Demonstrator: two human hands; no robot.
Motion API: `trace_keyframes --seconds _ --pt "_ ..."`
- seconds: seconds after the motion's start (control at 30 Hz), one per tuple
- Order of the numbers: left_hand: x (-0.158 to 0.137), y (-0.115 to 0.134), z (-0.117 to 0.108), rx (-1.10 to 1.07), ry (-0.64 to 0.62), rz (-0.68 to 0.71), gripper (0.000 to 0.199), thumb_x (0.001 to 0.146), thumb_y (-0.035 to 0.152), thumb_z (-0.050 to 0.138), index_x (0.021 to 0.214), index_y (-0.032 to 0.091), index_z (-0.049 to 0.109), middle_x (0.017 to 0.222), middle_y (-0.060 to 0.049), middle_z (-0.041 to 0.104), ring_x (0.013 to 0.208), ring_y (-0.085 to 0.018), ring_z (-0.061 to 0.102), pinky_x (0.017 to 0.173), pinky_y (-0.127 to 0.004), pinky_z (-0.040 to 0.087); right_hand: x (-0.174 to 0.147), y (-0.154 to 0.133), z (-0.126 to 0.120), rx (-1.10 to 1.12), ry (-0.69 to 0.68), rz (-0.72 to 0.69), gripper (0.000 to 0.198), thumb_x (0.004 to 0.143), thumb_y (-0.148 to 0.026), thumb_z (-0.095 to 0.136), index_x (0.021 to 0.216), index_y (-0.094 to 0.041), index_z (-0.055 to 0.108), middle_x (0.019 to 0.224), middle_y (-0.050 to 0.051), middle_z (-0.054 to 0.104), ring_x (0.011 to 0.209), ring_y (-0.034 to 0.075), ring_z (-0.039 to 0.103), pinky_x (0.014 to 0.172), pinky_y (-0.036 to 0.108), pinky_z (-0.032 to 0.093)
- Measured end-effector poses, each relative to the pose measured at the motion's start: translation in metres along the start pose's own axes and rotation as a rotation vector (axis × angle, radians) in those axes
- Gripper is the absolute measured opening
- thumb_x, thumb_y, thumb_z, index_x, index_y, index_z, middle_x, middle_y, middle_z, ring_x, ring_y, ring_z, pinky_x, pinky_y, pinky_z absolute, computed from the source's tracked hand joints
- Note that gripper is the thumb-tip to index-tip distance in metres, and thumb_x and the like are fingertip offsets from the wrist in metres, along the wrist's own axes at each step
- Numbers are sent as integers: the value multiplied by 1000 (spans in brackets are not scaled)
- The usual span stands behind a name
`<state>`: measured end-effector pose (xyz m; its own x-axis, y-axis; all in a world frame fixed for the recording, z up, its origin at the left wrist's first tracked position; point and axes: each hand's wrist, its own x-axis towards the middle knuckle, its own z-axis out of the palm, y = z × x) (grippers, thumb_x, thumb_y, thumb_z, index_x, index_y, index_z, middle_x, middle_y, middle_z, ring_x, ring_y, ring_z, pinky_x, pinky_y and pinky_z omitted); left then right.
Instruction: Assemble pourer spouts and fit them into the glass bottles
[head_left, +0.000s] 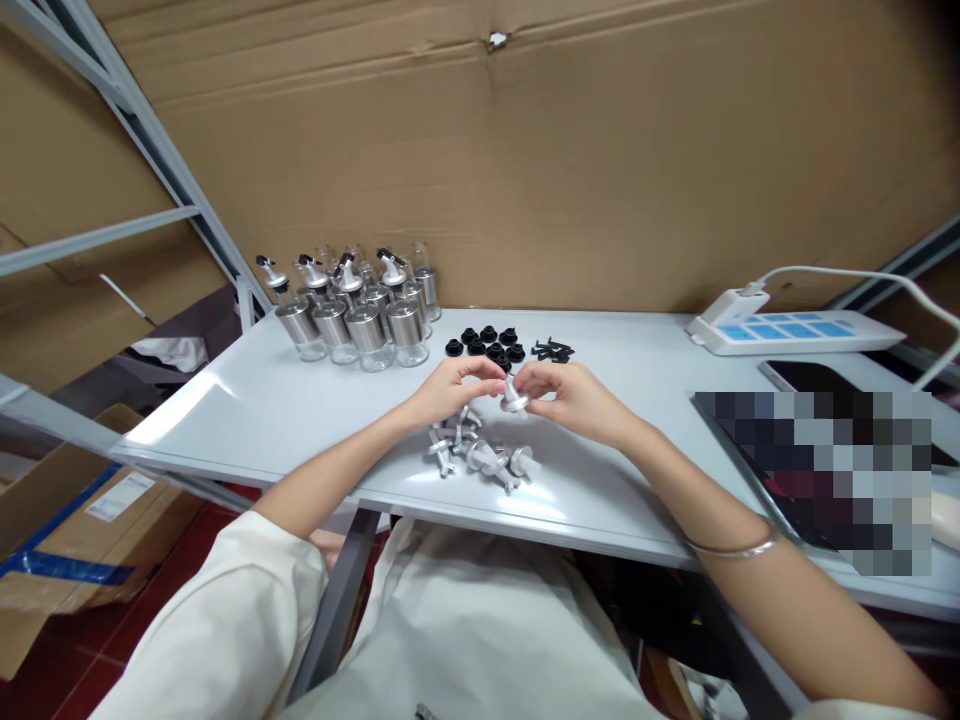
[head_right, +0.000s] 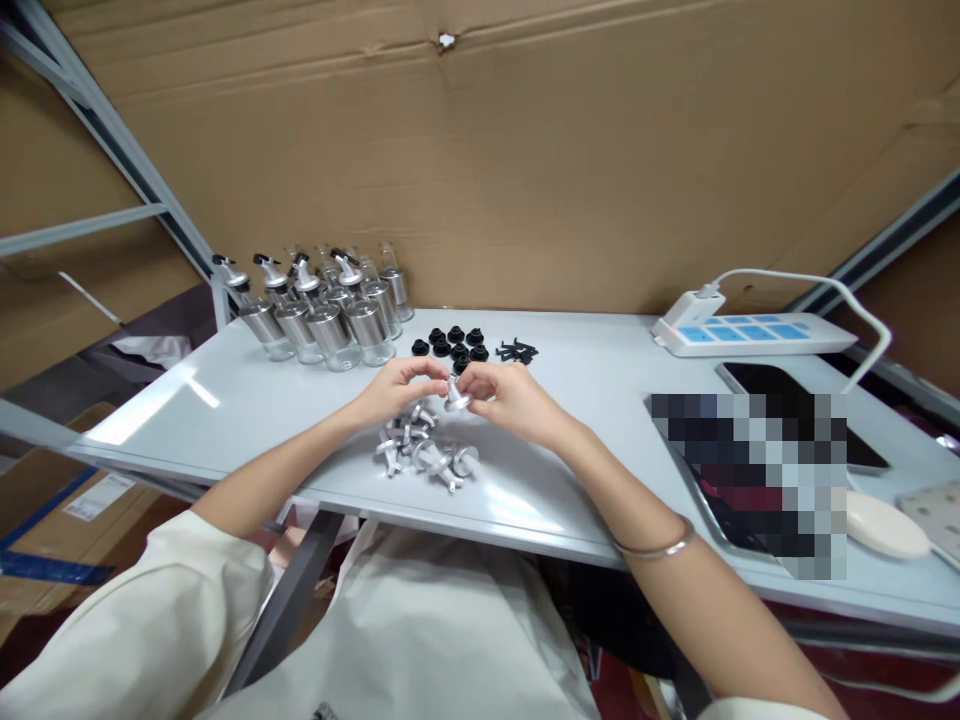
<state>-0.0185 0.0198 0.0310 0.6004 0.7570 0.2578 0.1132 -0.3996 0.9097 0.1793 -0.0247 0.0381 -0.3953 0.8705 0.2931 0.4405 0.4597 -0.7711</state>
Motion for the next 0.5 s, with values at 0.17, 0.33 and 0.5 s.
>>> trace_keyframes --seconds 0.17,0.33,0.5 --pt "-2 4 0 94 18 34 21 77 37 62 80 16 65 76 -1 66 75 -13 58 76 -27 44 0 -4 -12 -99 102 -82 10 78 -23 56 82 -20 65 85 4 71 76 17 65 74 35 52" --pt "-3 0 2 122 -34 78 21 80 36 60 84 16 65 79 0 66 77 -13 59 78 -26 43 1 -7 -9 -27 106 -92 16 80 -33 61 85 -19 68 83 5 70 66 14 62 64 31 51" --pt "-5 0 5 138 -55 72 23 79 37 61 86 15 65 86 -3 67 84 -16 61 80 -28 44 0 -8 -3 70 110 -68 19 76 -38 67 79 -19 69 74 4 69 61 14 62 62 30 50"
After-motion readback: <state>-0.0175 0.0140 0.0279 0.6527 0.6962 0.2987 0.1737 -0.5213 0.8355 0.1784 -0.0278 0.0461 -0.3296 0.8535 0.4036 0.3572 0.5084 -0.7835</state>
